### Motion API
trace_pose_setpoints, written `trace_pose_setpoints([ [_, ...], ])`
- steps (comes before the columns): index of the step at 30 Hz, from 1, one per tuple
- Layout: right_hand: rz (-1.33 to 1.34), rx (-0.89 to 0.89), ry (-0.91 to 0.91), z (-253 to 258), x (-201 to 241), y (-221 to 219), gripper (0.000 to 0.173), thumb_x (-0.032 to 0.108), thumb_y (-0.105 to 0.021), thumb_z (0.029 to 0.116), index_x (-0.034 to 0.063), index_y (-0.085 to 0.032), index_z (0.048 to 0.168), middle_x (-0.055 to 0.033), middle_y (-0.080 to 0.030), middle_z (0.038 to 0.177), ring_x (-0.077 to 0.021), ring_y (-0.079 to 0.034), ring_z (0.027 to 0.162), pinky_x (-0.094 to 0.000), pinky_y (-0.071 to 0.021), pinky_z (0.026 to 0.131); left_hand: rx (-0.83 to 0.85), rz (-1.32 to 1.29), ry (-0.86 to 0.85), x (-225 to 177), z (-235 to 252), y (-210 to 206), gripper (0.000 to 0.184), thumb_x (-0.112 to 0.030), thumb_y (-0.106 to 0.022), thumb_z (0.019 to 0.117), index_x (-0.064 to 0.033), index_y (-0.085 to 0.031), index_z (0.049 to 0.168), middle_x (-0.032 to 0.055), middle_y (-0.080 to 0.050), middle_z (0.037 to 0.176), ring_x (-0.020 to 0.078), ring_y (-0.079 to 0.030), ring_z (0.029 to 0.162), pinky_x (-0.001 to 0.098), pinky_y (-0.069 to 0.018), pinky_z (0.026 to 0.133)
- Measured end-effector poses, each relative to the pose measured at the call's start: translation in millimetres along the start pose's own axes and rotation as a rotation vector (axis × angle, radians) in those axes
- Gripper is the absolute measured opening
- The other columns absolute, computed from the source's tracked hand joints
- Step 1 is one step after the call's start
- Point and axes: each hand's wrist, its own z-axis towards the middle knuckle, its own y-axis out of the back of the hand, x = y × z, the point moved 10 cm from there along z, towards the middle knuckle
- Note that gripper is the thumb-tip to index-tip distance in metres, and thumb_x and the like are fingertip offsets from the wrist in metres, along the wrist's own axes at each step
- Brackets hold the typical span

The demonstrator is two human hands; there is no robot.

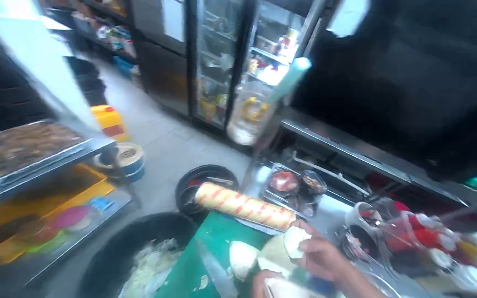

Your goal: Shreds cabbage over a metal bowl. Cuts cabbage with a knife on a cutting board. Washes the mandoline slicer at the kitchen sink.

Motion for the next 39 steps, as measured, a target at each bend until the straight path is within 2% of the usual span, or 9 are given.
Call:
trace_pose_setpoints([
  [7,-0.001,-0.324,0.230,-176.5,41.2,71.9,0.057,0.011,-0.076,0.0845,0.0154,-0.055,0.137,-0.0207,-0.065,0.123,-0.0384,-0.067,0.106,-0.0610,-0.0573,0.089,0.165,0.042,-0.044,-30.5,13.7,-74.2,0.092,-0.005,-0.096,0.0622,-0.0002,-0.040,0.135,0.0211,-0.064,0.128,0.0350,-0.067,0.113,0.0486,-0.0619,0.092],
  [10,-0.166,-0.529,0.298,-258.2,45.8,101.3,0.063,0.006,-0.077,0.0846,0.0104,-0.052,0.142,-0.0220,-0.065,0.125,-0.0365,-0.069,0.102,-0.0578,-0.0598,0.086,0.254,0.042,-0.022,-33.4,14.7,-121.9,0.092,-0.002,-0.094,0.0627,-0.0009,-0.039,0.136,0.0202,-0.064,0.128,0.0348,-0.066,0.114,0.0480,-0.0616,0.093],
  [13,-0.322,-0.730,0.314,-340.0,42.7,133.1,0.069,0.006,-0.077,0.0850,0.0095,-0.052,0.149,-0.0211,-0.064,0.132,-0.0368,-0.070,0.105,-0.0557,-0.0619,0.086,0.369,0.052,-0.021,-23.7,9.5,-177.7,0.095,-0.002,-0.095,0.0612,-0.0015,-0.039,0.137,0.0203,-0.064,0.129,0.0354,-0.065,0.117,0.0492,-0.0612,0.095],
  [17,-0.302,-0.958,0.344,-432.1,27.6,172.1,0.068,0.009,-0.076,0.0883,0.0099,-0.050,0.151,-0.0209,-0.065,0.131,-0.0377,-0.070,0.109,-0.0558,-0.0612,0.091,0.534,0.036,-0.042,1.4,-6.1,-261.1,0.099,-0.003,-0.098,0.0583,-0.0009,-0.039,0.138,0.0196,-0.063,0.132,0.0341,-0.065,0.119,0.0482,-0.0609,0.097],
  [20,-0.249,-1.096,0.359,-482.5,7.6,196.0,0.069,0.008,-0.077,0.0863,0.0086,-0.050,0.150,-0.0199,-0.066,0.131,-0.0368,-0.070,0.109,-0.0549,-0.0623,0.090,0.659,0.122,-0.068,35.6,-25.1,-316.8,0.104,-0.014,-0.102,0.0563,-0.0043,-0.041,0.141,0.0135,-0.061,0.136,0.0273,-0.063,0.122,0.0433,-0.0597,0.102],
  [26,-0.326,-1.266,0.274,-528.8,-43.4,224.1,0.074,0.011,-0.082,0.0773,0.0153,-0.056,0.146,-0.0092,-0.063,0.137,-0.0257,-0.068,0.115,-0.0486,-0.0633,0.091,0.925,0.276,-0.088,111.7,-66.6,-383.8,0.105,-0.024,-0.101,0.0587,-0.0105,-0.043,0.144,0.0093,-0.053,0.147,0.0199,-0.057,0.132,0.0396,-0.0569,0.106],
  [30,-0.479,-1.321,0.160,-529.7,-62.2,233.6,0.079,0.017,-0.087,0.0721,0.0208,-0.053,0.144,-0.0015,-0.063,0.136,-0.0164,-0.067,0.115,-0.0430,-0.0626,0.092,1.000,0.411,-0.168,122.6,-63.4,-391.8,0.104,-0.031,-0.100,0.0602,-0.0091,-0.042,0.144,0.0097,-0.052,0.147,0.0182,-0.053,0.136,0.0380,-0.0514,0.112],
  [36,-0.810,-1.130,0.164,-485.2,-42.4,234.3,0.070,0.023,-0.087,0.0772,0.0254,-0.057,0.141,0.0033,-0.062,0.136,-0.0095,-0.067,0.110,-0.0369,-0.0623,0.092,1.036,0.573,-0.085,118.9,-53.6,-387.4,0.107,-0.036,-0.098,0.0630,-0.0124,-0.038,0.147,0.0044,-0.056,0.142,0.0115,-0.060,0.125,0.0334,-0.0559,0.105],
  [39,-0.987,-0.997,0.136,-464.4,-39.3,237.5,0.066,0.018,-0.083,0.0806,0.0284,-0.060,0.142,0.0043,-0.061,0.140,-0.0100,-0.063,0.120,-0.0377,-0.0568,0.102,1.035,0.624,-0.048,115.6,-56.1,-387.7,0.108,-0.037,-0.098,0.0630,-0.0123,-0.037,0.148,0.0045,-0.057,0.139,0.0102,-0.061,0.122,0.0328,-0.0569,0.104],
])
